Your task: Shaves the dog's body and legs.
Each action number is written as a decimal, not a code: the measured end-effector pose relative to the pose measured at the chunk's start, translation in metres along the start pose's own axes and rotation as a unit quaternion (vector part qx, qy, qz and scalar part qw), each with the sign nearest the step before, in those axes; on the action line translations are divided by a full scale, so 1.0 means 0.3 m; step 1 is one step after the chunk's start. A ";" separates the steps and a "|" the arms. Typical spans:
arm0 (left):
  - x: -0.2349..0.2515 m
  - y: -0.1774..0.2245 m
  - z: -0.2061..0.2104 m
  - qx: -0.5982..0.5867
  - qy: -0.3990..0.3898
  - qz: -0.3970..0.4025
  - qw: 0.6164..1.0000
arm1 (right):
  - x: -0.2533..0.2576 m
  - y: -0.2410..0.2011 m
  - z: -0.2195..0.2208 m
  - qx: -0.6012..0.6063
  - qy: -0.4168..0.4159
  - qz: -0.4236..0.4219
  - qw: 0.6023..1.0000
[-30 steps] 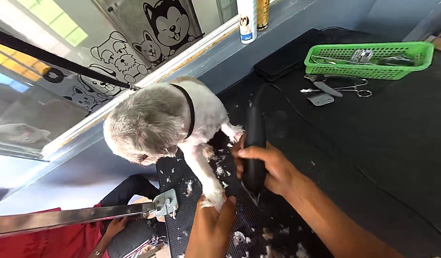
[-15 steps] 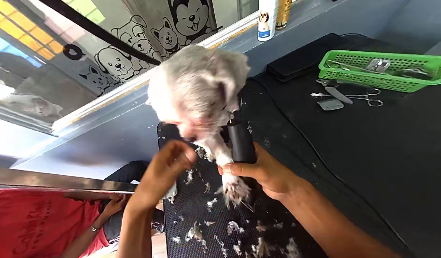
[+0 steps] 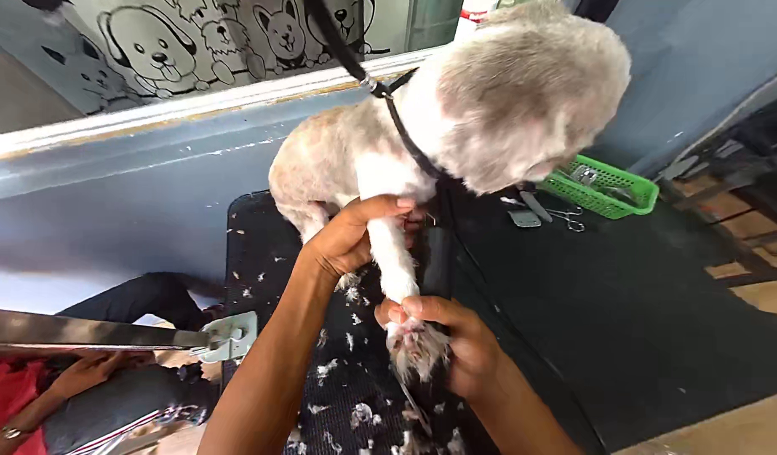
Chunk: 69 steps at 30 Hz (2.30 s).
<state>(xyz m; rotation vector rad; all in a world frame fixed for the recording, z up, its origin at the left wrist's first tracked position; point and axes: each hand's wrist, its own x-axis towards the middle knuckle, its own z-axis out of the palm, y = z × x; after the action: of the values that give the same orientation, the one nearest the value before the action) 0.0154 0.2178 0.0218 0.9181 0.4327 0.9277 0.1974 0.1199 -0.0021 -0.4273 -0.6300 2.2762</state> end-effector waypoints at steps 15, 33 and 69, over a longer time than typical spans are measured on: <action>-0.001 0.082 -0.041 0.010 -0.042 0.018 0.999 | -0.130 -0.355 0.161 -0.374 0.168 -0.283 0.867; -0.059 0.300 0.013 0.045 -0.018 0.079 0.996 | 0.152 -0.453 0.369 -0.685 -0.117 -0.299 0.654; 0.063 0.239 -0.017 0.003 -0.341 0.314 0.886 | 0.142 -0.553 0.648 -0.866 -0.231 -0.234 0.377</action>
<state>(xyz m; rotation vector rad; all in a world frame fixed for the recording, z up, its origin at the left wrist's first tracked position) -0.0129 0.2557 0.0791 1.3502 -0.5013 1.0976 0.1697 0.1923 0.2450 -0.3316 -2.8274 0.2169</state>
